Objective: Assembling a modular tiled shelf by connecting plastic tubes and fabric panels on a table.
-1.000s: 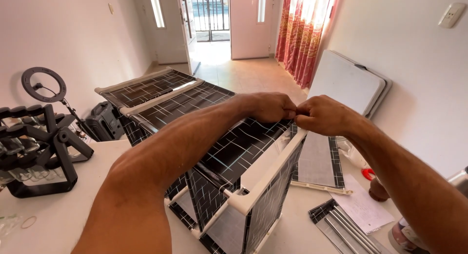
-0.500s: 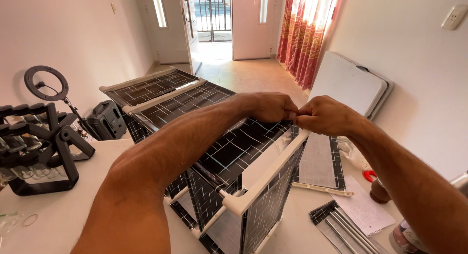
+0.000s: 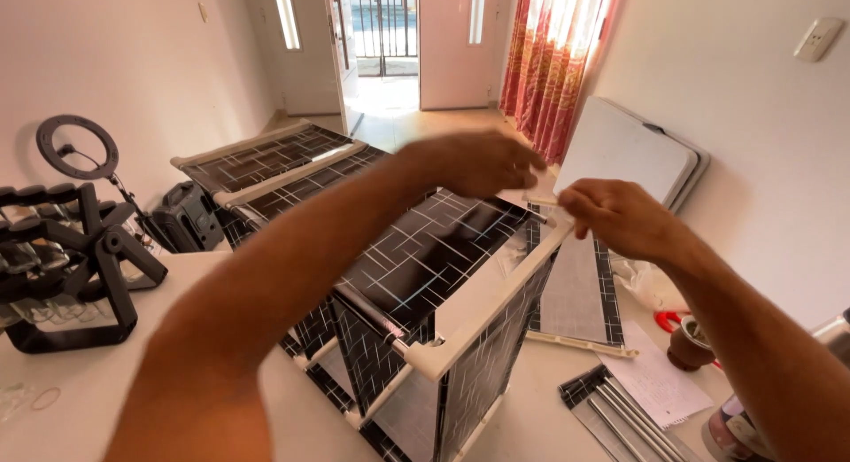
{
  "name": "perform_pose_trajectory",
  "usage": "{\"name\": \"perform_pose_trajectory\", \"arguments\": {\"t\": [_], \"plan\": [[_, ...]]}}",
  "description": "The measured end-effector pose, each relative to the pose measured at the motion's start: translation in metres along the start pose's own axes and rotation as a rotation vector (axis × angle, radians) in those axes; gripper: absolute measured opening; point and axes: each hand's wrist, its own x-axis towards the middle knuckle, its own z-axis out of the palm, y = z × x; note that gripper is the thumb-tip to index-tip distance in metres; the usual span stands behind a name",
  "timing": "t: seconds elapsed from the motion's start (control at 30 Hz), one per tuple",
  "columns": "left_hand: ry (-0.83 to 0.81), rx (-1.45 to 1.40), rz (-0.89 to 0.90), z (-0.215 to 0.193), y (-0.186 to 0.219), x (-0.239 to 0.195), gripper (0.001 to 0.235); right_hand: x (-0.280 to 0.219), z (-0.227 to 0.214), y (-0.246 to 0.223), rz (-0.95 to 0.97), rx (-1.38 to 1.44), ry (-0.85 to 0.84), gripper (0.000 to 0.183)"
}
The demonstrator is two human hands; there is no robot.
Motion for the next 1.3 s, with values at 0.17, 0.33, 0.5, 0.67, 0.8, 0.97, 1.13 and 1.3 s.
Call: {"name": "perform_pose_trajectory", "arguments": {"t": [0.17, 0.33, 0.5, 0.67, 0.8, 0.97, 1.13, 1.3], "plan": [[0.486, 0.175, 0.068, 0.021, -0.002, -0.143, 0.047, -0.049, 0.034, 0.026, 0.066, 0.028, 0.13, 0.049], [1.696, -0.084, -0.208, 0.237, -0.091, -0.243, 0.026, -0.062, 0.156, 0.119, 0.039, 0.293, 0.147, 0.053], [0.623, -0.575, -0.91, 0.355, -0.104, -0.238, 0.08, -0.059, 0.27, 0.136, 0.006, 0.368, 0.142, 0.037], [0.433, -0.507, -0.821, 0.381, -0.121, -0.232, 0.017, -0.039, 0.323, 0.134, 0.012, 0.442, 0.351, 0.052], [0.675, -0.048, -0.535, 0.37, -0.127, -0.236, 0.011, -0.022, 0.318, 0.113, 0.051, 0.66, 0.354, 0.05], [0.688, 0.117, -0.518, 0.328, -0.094, -0.217, 0.018, 0.028, 0.373, 0.17, 0.014, 1.097, 0.264, 0.034], [0.491, 0.071, -0.627, 0.287, -0.066, -0.2, 0.024, 0.057, 0.402, 0.221, 0.257, 1.437, -0.053, 0.045], [0.422, 0.068, -0.654, 0.26, -0.077, -0.174, 0.029, 0.032, 0.401, 0.214, 0.285, 1.24, -0.075, 0.057]]}}
